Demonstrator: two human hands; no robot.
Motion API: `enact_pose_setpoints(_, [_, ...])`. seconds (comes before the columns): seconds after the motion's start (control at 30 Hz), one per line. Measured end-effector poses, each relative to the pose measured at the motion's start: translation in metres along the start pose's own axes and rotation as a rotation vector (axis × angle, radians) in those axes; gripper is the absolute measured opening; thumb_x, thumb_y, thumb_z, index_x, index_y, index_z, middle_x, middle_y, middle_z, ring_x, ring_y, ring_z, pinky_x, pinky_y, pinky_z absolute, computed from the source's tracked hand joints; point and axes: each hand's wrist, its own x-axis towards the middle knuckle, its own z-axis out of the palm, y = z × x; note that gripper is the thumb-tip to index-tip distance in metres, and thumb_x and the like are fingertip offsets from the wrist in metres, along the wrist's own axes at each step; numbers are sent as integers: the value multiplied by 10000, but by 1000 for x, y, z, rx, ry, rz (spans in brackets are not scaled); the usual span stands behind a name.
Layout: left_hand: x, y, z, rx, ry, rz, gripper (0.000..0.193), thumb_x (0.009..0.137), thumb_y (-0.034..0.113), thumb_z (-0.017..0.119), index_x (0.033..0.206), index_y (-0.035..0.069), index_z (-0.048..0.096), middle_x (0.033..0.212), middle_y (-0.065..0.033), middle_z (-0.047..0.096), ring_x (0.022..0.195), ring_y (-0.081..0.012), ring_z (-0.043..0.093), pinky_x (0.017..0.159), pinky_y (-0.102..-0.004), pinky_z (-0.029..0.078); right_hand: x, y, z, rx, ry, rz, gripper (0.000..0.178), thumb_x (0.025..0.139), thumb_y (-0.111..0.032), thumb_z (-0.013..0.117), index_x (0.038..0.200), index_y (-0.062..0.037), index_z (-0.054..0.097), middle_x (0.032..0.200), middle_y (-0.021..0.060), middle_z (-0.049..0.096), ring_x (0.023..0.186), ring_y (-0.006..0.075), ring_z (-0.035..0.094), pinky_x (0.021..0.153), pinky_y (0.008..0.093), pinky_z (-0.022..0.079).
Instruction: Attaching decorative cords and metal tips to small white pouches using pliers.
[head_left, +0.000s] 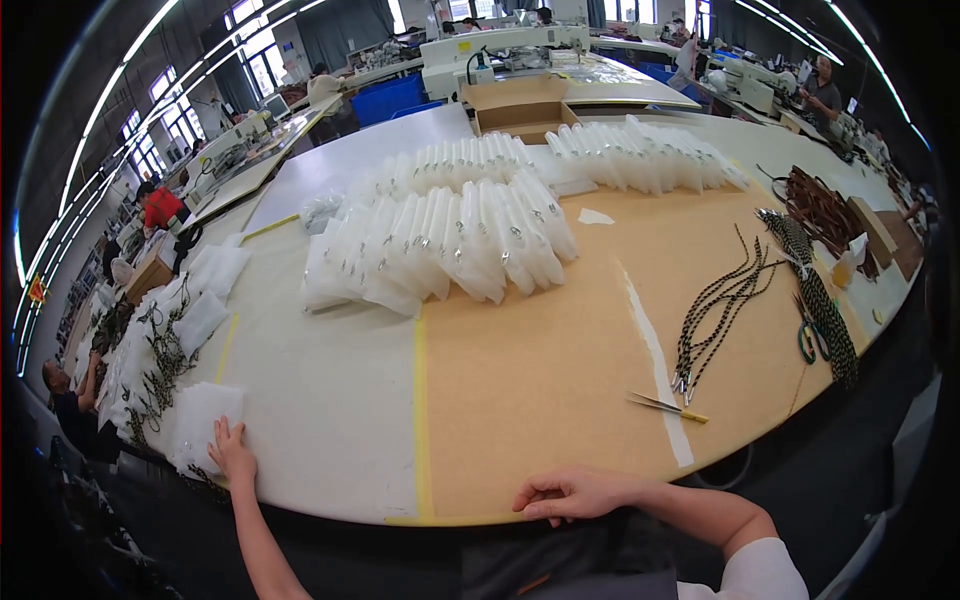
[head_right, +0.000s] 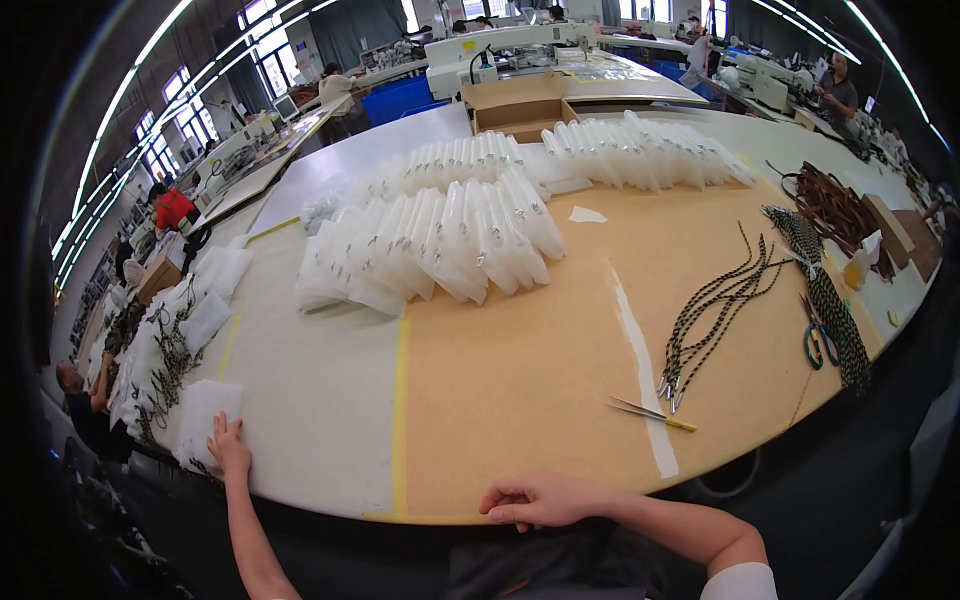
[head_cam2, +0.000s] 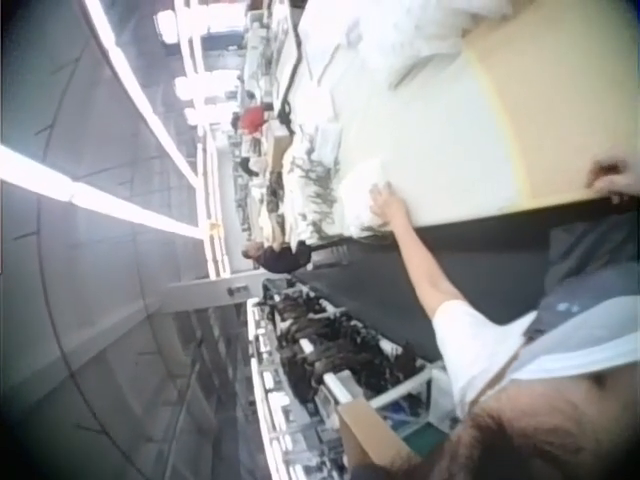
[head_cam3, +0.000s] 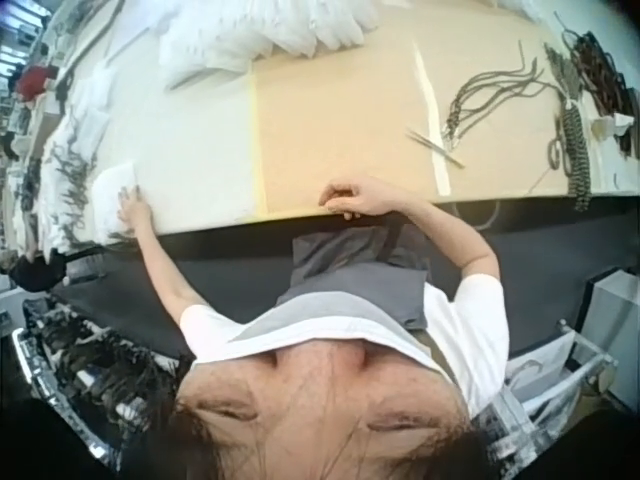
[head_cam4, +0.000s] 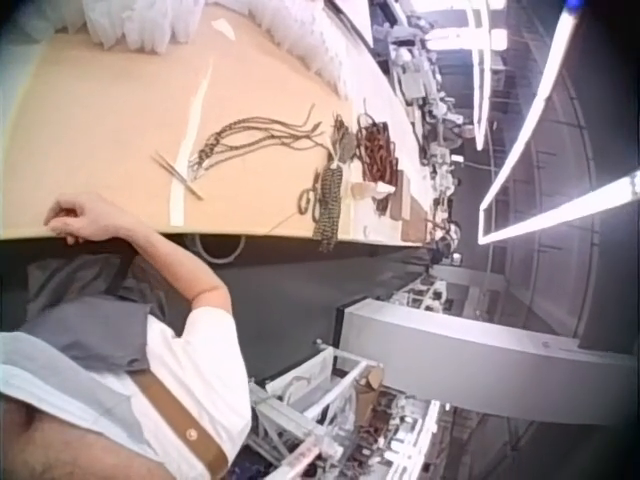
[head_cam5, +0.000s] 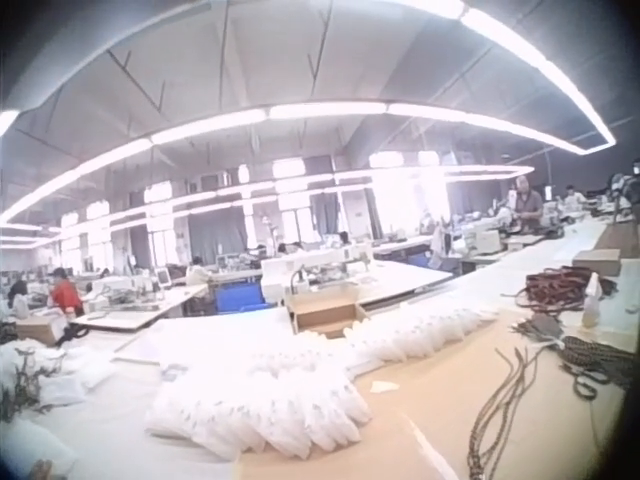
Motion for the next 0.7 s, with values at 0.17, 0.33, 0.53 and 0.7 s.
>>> enact_pose_setpoints(0.17, [-18, 62, -7, -220, 222, 96, 360, 873, -25, 566, 1211, 68, 647, 1589, -160, 335, 1473, -327, 304, 1136, -534, 234, 45, -23, -134, -25, 604, -141, 283, 988, -206, 616, 1207, -26, 611, 936, 3, 658, 781, 72, 620, 657, 253, 502])
enact_pose_setpoints(0.33, [-51, 206, -31, -599, 278, 463, 316, 840, -38, 594, 1147, 2, 657, 1566, -211, 354, 1393, -321, 404, 1119, -470, 252, 116, -11, -322, -653, 1376, -77, 541, 822, -184, 709, 1295, -12, 510, 1172, 184, 646, 1047, 305, 657, 923, 402, 519])
enact_pose_setpoints(0.53, [-62, 212, -48, -577, 290, 558, 307, 824, -51, 598, 1126, -28, 649, 1541, -248, 374, 1330, -330, 472, 1114, -452, 266, 170, -39, -298, -723, 1240, -7, 545, 794, -267, 732, 1248, -42, 533, 1189, 213, 650, 1144, 373, 619, 950, 451, 501])
enact_pose_setpoints(0.7, [-62, 223, -43, -613, 295, 531, 306, 816, -56, 598, 1118, -31, 644, 1533, -259, 377, 1321, -337, 480, 1110, -454, 272, 141, -32, -289, -857, 1243, 98, 500, 799, -315, 724, 1203, -70, 559, 1106, 181, 673, 1068, 367, 642, 888, 470, 506])
